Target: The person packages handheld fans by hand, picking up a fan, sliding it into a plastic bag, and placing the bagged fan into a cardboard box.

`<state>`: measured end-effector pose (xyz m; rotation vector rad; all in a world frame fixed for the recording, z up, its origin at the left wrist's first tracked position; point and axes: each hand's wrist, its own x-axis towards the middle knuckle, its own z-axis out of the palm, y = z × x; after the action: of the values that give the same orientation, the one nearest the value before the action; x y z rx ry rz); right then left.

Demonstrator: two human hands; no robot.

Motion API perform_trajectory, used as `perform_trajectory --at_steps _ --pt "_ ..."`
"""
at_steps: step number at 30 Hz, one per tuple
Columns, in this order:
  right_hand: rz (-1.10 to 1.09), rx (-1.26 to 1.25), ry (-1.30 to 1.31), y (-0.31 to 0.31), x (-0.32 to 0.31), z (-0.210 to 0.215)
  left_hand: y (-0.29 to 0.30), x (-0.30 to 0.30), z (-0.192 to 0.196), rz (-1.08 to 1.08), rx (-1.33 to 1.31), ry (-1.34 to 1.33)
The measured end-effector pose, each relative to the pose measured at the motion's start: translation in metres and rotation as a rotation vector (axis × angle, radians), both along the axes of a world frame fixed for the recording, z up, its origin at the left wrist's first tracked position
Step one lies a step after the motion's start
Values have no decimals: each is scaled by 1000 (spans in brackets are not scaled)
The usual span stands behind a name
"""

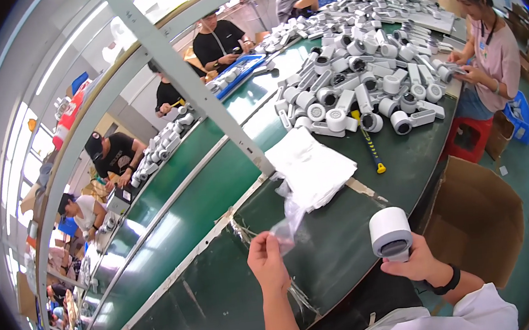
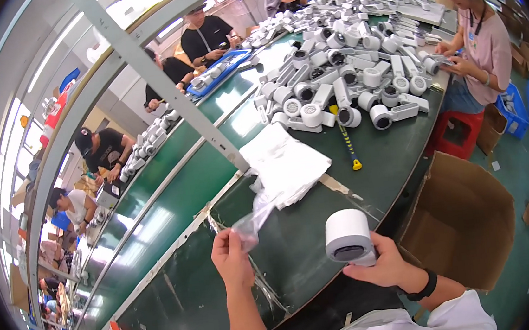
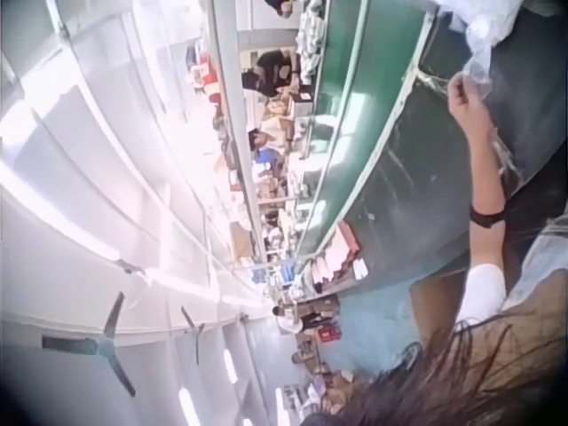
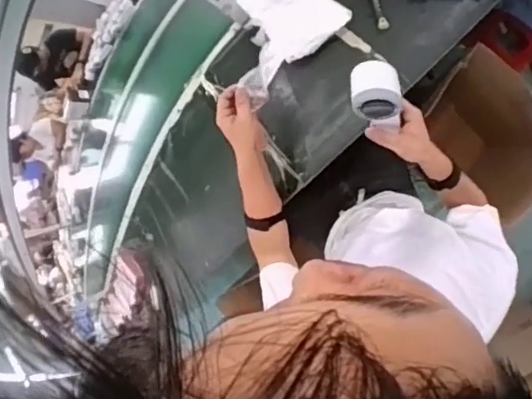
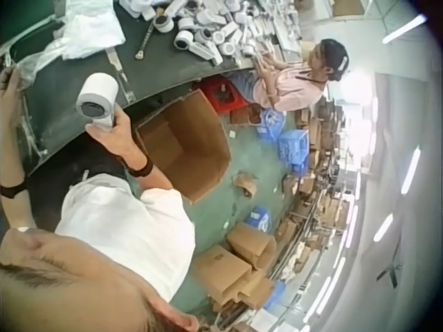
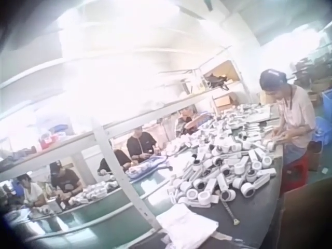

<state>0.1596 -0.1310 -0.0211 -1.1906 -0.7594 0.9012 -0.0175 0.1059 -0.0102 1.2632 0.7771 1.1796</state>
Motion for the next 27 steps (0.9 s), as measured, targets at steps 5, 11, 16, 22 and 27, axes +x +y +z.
perform_trajectory --at_steps 5,11,16,22,27 --pt "69 -27 22 39 -44 5 -53 -42 -2 -7 -196 -287" --pt "161 -125 87 77 -97 13 -107 -57 -12 37 -189 -94" --pt "103 -75 -22 80 -111 6 -104 -85 -14 304 -173 -172" --pt "279 -108 -127 72 -118 10 -85 -123 -13 743 55 -9" --pt "695 -106 0 69 -140 4 -94 -121 -9 666 143 215"
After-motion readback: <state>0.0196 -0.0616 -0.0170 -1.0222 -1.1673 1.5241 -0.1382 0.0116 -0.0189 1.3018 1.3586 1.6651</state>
